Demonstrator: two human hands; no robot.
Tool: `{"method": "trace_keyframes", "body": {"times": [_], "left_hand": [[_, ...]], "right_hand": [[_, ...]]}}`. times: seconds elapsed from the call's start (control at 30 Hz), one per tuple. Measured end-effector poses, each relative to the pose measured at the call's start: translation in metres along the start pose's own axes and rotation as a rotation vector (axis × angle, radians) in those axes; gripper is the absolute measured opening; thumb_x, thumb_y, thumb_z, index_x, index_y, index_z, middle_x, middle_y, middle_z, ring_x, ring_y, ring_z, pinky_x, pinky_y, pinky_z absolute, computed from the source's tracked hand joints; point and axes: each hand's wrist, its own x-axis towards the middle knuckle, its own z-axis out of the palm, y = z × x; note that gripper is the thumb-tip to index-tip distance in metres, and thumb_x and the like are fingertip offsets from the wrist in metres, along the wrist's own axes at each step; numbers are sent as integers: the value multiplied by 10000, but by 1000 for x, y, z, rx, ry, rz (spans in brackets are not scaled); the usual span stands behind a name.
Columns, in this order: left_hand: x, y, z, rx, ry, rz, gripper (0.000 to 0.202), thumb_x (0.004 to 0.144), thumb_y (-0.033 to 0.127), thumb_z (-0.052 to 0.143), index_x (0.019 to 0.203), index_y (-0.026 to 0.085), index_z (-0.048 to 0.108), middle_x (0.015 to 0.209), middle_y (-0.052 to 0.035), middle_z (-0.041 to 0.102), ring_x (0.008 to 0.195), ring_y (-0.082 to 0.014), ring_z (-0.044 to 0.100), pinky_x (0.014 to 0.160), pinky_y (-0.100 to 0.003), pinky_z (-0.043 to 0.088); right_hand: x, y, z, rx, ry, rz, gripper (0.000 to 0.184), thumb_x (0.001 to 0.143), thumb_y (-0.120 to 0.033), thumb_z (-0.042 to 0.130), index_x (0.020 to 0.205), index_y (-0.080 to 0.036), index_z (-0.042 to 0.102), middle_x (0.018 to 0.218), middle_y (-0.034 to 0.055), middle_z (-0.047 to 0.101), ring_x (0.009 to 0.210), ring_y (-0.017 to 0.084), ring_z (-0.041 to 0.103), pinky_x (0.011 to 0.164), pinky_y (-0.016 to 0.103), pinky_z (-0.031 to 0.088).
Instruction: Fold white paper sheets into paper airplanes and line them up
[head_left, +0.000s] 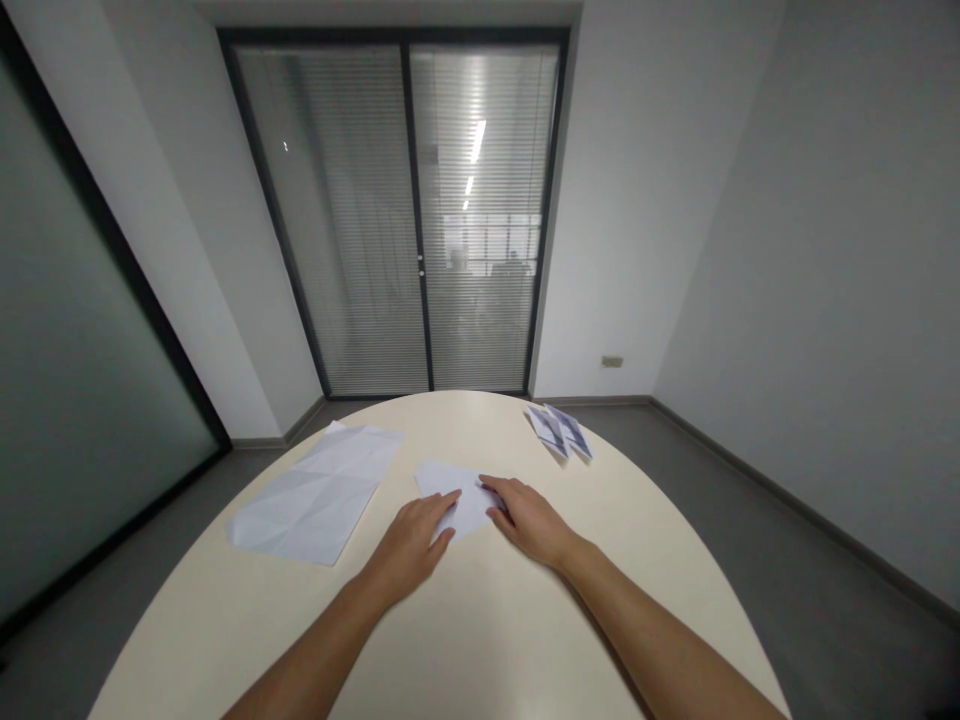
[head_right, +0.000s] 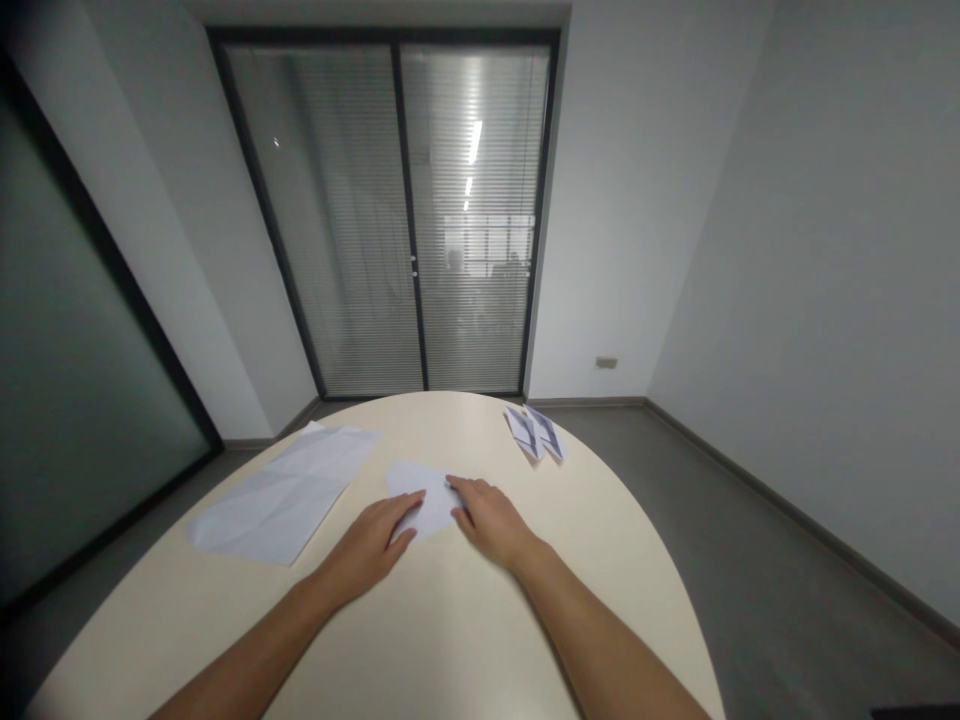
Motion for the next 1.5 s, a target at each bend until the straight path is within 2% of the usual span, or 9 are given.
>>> {"method": "trace_keyframes", "body": {"times": [0.13, 0.27, 0.37, 0.43, 0.57, 0.7, 0.87, 1.17, 1.5], "left_hand": [[0, -2, 2, 39, -11, 11, 294, 942, 219, 559, 1211, 261, 672, 1316, -42, 661, 1258, -245, 574, 1090, -472, 445], [1, 0, 1, 56, -28, 18, 281, 937, 229, 578, 1190, 265, 696, 1337, -36, 650, 1258, -247, 573, 1086, -476, 451], [3, 2, -2, 55, -37, 46, 293, 932, 255, 595, 1208, 282, 689, 1341, -32, 647, 1252, -247, 573, 1085, -478, 450], [5, 4, -3, 55, -42, 71, 304, 924, 265, 607, 1218, 292, 684, 1338, -29, 648, 1246, -248, 573, 1085, -480, 449], [7, 6, -6, 47, -51, 92, 323, 917, 266, 612, 1233, 290, 674, 1342, -36, 643, 1240, -247, 570, 1084, -479, 444], [8, 11, -11, 37, -85, 105, 326, 920, 276, 607, 1239, 272, 671, 1349, -52, 634, 1238, -248, 563, 1087, -475, 432], [6, 18, -17, 26, -103, 109, 303, 904, 297, 628, 1200, 284, 691, 1319, -64, 643, 1211, -256, 569, 1065, -481, 436], [3, 17, -14, -5, -100, 104, 282, 927, 289, 602, 1195, 294, 690, 1323, -63, 633, 1226, -245, 553, 1058, -462, 443], [4, 18, -13, -27, -71, 91, 249, 896, 185, 591, 1093, 272, 716, 1215, -47, 686, 1141, -227, 601, 1014, -436, 467]], "right_hand": [[2, 1, 1, -33, 4, -43, 369, 955, -243, 505, 1311, -218, 600, 1312, 91, 637, 1186, 250, 575, 1030, 409, 438], [3, -4, -3, -83, -1, -71, 321, 980, -258, 475, 1238, -242, 666, 1307, 77, 644, 1191, 247, 579, 1028, 419, 433], [2, -16, -6, -57, -75, -155, 384, 1009, -305, 429, 1347, -228, 592, 1385, 85, 600, 1286, 239, 526, 1101, 426, 373], [0, -25, -7, -17, -174, -187, 484, 1019, -386, 406, 1461, -202, 469, 1486, 105, 503, 1382, 251, 438, 1155, 449, 313], [-2, -37, -7, 24, -353, -81, 724, 1003, -585, 325, 1572, -146, 231, 1609, 147, 258, 1493, 288, 233, 1211, 514, 188], [-2, -37, -9, 7, -385, 15, 797, 981, -660, 277, 1574, -130, 213, 1622, 139, 199, 1511, 279, 161, 1231, 483, 138], [-3, -24, -9, -34, -333, 84, 706, 992, -632, 295, 1559, -210, 289, 1616, 100, 227, 1506, 298, 174, 1220, 525, 142], [-3, -17, -8, -103, -254, 111, 648, 999, -546, 364, 1526, -168, 373, 1591, 135, 308, 1484, 329, 244, 1200, 537, 201], [-2, -16, -11, -208, -114, 35, 537, 938, -492, 523, 1366, -171, 574, 1422, 167, 549, 1309, 322, 485, 1101, 479, 344]]}}
